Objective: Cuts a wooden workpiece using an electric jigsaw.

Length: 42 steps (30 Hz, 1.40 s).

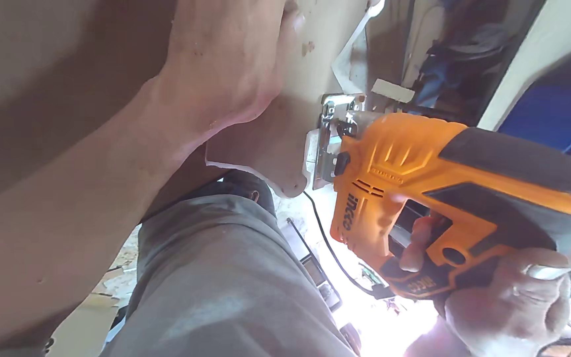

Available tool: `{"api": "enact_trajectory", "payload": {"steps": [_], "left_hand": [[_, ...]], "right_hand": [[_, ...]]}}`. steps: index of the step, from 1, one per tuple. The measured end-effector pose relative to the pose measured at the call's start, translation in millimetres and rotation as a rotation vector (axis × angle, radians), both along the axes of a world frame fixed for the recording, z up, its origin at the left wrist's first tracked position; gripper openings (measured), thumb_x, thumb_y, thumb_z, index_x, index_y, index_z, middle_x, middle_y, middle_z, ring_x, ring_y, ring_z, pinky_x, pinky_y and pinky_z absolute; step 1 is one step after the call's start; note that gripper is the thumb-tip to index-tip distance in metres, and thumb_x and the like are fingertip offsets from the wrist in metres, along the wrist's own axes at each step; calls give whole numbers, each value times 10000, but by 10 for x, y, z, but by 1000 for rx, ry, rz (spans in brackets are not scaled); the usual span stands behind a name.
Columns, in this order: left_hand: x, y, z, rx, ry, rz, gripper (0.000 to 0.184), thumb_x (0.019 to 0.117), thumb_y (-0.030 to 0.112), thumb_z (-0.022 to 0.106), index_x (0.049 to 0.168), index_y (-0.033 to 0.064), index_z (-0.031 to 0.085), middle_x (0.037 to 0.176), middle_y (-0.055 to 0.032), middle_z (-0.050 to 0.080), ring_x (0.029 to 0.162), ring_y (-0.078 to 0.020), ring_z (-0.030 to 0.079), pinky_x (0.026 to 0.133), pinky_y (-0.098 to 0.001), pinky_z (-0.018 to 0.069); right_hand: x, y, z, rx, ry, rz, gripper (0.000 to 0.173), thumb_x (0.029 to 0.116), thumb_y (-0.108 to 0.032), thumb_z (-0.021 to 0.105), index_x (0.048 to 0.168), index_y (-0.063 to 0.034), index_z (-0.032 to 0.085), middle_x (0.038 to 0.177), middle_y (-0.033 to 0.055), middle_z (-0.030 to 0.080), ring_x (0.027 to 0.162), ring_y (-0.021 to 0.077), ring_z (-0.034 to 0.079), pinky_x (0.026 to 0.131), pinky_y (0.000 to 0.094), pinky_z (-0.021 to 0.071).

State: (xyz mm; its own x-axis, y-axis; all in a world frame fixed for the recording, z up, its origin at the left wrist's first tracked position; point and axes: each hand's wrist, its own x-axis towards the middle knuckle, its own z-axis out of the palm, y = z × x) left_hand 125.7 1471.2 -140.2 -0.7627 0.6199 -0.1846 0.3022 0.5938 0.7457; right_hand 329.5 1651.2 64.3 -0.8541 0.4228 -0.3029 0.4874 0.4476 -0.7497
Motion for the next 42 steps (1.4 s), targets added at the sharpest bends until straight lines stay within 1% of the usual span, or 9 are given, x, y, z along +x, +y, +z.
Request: {"api": "enact_trajectory", "payload": {"steps": [8, 11, 14, 17, 22, 31, 34, 38, 42], "left_hand": [[2, 4, 36, -26, -9, -8, 478, 1083, 352, 335, 1157, -14, 633, 1073, -256, 655, 1080, -438, 631, 886, -634, 440], [-11, -6, 16, -16, -11, -8, 491, 1086, 369, 330, 1247, -5, 605, 1144, -255, 630, 1113, -440, 614, 918, -623, 443], [-8, -7, -12, 16, 17, -3, 474, 1085, 357, 349, 1274, -2, 593, 1174, -255, 618, 1125, -437, 606, 932, -603, 446], [-7, -11, -16, 19, 24, 2, 486, 1081, 357, 352, 1349, 16, 572, 1249, -256, 607, 1191, -436, 584, 990, -583, 430], [-15, 9, -27, 16, 30, 9, 503, 1072, 362, 363, 1434, 52, 526, 1346, -243, 573, 1276, -450, 526, 1043, -582, 400], [-29, 13, -58, 23, 50, 12, 521, 1061, 357, 374, 1462, 49, 500, 1490, -219, 495, 1393, -456, 425, 1118, -566, 357], [-31, 6, -69, 48, 76, 15, 527, 1060, 338, 395, 1494, 52, 482, 1494, -225, 497, 1389, -465, 426, 1117, -568, 353], [-31, 4, -51, 47, 74, 10, 548, 1047, 318, 407, 1543, 87, 436, 1549, -220, 448, 1449, -466, 360, 1169, -556, 307], [-40, 12, -51, 58, 81, 11, 571, 1040, 302, 426, 1567, 86, 402, 1559, -221, 438, 1453, -471, 348, 1159, -557, 318]], "right_hand": [[-47, -132, 3, -67, 26, -67, 357, 1044, -523, 493, 1120, -210, 649, 881, -62, 727, 709, 69, 692, 625, 224, 602], [-52, -127, -8, -72, 22, -73, 381, 1041, -541, 491, 1103, -198, 643, 853, -43, 718, 681, 84, 688, 590, 238, 602], [-61, -114, 4, -70, 8, -50, 376, 1042, -545, 478, 1112, -216, 645, 868, -58, 723, 711, 70, 694, 624, 224, 601], [-67, -95, 8, -63, -3, -47, 377, 1040, -559, 474, 1105, -232, 651, 874, -60, 729, 707, 66, 696, 606, 222, 600], [-84, -164, 8, -88, 17, -101, 367, 1041, -527, 493, 1123, -209, 656, 885, -48, 735, 723, 71, 704, 642, 224, 609], [-195, -256, 60, -172, -63, -246, 531, 1017, -599, 488, 1130, -96, 614, 850, 42, 705, 630, 150, 682, 531, 290, 602], [-184, -297, 37, -189, -59, -274, 534, 1010, -604, 503, 1140, -97, 610, 845, 46, 705, 628, 156, 680, 535, 296, 603], [-172, -357, 22, -225, -49, -329, 540, 1006, -609, 505, 1150, -101, 619, 844, 53, 700, 619, 153, 670, 513, 299, 589], [-180, -371, 4, -242, -34, -341, 532, 1017, -601, 492, 1154, -103, 618, 866, 53, 707, 633, 153, 680, 525, 294, 598]]}}
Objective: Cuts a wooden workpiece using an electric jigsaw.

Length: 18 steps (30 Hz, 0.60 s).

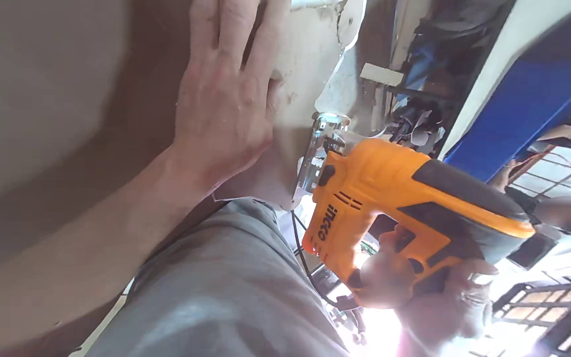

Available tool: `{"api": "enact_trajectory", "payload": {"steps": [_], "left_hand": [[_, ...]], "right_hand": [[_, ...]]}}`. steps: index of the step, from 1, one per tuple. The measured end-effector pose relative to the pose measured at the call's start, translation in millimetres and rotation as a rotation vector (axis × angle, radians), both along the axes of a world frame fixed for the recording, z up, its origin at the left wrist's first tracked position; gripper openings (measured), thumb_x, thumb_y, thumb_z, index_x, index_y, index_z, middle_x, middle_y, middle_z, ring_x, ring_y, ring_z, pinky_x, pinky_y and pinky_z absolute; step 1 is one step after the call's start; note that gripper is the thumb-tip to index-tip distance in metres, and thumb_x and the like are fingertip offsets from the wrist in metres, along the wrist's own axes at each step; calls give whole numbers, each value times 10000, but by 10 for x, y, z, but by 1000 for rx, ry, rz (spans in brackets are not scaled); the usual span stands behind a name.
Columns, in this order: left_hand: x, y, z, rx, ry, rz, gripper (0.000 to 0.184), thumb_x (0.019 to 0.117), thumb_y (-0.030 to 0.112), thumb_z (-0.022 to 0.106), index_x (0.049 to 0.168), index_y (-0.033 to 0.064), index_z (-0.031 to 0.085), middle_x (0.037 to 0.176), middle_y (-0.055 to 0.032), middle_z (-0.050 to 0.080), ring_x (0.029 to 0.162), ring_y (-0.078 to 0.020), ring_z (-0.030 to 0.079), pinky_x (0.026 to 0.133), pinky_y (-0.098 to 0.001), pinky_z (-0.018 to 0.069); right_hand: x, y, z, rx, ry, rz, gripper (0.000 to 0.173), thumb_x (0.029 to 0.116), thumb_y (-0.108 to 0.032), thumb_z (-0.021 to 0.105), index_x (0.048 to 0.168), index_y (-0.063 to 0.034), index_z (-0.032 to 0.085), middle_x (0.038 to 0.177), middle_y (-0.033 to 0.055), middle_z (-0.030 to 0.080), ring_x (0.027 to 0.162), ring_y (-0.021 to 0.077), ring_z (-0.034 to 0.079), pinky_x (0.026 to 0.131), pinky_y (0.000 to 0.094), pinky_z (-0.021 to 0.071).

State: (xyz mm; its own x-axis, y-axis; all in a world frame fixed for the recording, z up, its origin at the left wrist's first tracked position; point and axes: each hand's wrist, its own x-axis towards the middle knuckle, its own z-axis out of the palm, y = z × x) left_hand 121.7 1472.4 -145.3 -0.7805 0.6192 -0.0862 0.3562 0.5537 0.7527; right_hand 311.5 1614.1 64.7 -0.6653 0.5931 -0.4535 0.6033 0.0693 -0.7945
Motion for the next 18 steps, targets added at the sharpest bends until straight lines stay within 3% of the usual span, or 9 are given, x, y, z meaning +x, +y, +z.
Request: {"api": "enact_trajectory", "payload": {"steps": [12, 18], "left_hand": [[-3, 6, 6, -9, 1, 1, 580, 1038, 318, 440, 1564, 76, 408, 1577, -226, 414, 1478, -487, 305, 1205, -567, 255], [-3, 8, 8, -18, 13, -2, 574, 1048, 324, 427, 1558, 62, 413, 1586, -228, 404, 1477, -495, 299, 1197, -568, 264]], "right_hand": [[-77, -188, -19, -9, 8, -147, 560, 1003, -618, 500, 1142, -90, 620, 853, 66, 706, 597, 159, 670, 482, 316, 588], [-152, -273, -16, -35, 21, -207, 567, 1007, -611, 490, 1149, -77, 616, 861, 69, 699, 604, 160, 673, 493, 310, 596]]}}
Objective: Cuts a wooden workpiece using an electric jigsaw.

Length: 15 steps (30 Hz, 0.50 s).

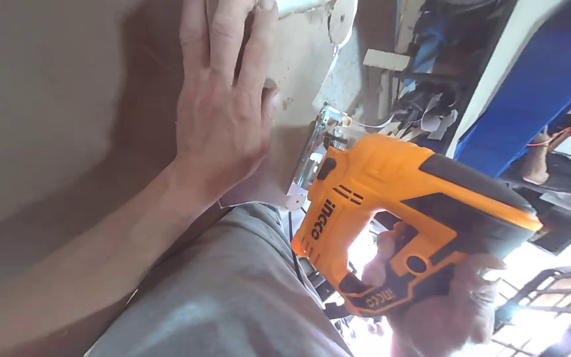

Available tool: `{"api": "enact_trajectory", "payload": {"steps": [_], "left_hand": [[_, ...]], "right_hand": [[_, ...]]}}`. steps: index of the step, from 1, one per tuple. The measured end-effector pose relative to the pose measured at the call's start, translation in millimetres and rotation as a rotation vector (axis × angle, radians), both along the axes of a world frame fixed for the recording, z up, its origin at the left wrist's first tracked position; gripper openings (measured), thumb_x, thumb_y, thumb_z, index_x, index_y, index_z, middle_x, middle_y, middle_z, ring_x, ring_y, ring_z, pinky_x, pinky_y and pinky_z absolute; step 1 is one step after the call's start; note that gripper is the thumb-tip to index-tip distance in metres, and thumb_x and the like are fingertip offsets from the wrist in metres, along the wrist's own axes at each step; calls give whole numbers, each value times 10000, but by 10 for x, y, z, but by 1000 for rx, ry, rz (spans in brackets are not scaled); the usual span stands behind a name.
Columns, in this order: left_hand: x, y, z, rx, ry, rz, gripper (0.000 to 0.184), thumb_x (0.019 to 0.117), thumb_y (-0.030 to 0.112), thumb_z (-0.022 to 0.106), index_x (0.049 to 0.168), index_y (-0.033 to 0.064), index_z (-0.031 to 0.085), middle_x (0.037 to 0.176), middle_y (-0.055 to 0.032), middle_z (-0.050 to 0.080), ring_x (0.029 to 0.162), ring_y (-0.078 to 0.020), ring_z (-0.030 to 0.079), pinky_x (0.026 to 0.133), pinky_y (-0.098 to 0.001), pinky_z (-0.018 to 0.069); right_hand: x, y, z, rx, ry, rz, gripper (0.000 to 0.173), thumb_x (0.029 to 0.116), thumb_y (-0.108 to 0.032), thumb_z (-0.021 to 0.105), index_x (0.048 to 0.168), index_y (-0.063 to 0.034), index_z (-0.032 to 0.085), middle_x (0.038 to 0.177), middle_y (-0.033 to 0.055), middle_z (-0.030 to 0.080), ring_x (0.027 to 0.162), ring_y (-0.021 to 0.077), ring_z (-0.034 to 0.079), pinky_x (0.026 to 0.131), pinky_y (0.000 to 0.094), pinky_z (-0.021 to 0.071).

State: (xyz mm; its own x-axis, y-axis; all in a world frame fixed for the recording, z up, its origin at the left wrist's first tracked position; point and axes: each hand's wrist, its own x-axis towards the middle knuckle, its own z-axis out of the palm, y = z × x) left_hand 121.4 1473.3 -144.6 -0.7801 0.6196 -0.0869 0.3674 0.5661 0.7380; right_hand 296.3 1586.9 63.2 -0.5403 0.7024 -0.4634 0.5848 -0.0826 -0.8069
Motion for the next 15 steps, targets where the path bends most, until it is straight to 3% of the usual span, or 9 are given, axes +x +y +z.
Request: {"api": "enact_trajectory", "payload": {"steps": [15], "left_hand": [[9, 2, 15, -9, -6, 7, 576, 1045, 311, 440, 1566, 67, 404, 1605, -215, 382, 1488, -496, 282, 1217, -578, 225]], "right_hand": [[-30, 38, -41, 9, 33, -3, 550, 1024, -588, 479, 1144, -67, 611, 874, 79, 697, 591, 164, 669, 483, 317, 599]]}}
